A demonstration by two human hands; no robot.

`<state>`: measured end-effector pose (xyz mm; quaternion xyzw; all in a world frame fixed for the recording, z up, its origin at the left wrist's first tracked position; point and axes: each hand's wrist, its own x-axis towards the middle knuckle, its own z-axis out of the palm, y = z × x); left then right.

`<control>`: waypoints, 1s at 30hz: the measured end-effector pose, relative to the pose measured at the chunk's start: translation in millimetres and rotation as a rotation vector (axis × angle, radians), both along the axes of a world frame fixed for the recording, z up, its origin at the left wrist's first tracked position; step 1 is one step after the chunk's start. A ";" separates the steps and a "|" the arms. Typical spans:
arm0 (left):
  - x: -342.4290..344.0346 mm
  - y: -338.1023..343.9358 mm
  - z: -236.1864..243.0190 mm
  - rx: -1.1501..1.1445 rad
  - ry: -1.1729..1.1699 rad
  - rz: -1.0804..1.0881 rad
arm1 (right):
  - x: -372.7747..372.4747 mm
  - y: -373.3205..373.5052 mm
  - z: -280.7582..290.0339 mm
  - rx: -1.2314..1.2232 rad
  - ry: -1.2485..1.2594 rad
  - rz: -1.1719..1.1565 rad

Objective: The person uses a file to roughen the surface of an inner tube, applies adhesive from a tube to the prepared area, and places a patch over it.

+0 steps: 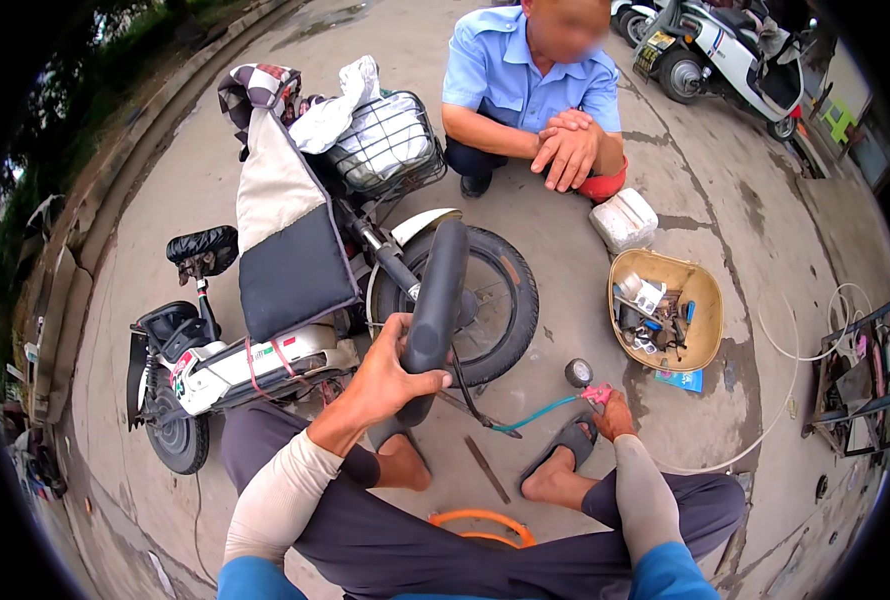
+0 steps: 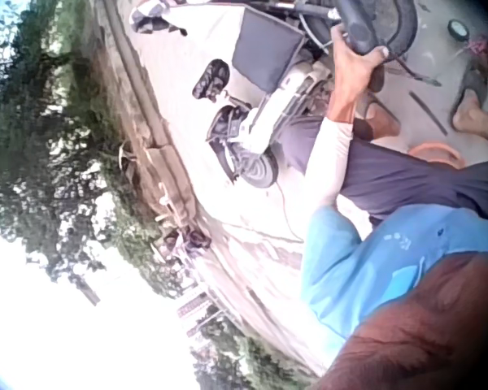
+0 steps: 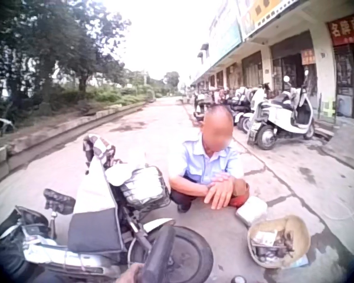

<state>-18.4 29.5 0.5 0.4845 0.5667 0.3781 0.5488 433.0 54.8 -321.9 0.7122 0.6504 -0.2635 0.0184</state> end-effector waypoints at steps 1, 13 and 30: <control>-0.3 1.8 2.6 -0.015 -0.014 0.013 | -1.3 0.7 1.4 0.004 0.025 -0.014; 3.1 4.1 -4.6 0.004 0.090 0.002 | 1.3 1.7 -22.6 0.020 0.036 0.029; 11.7 1.4 8.5 0.025 0.152 0.012 | -1.1 3.4 -23.7 0.002 0.070 0.084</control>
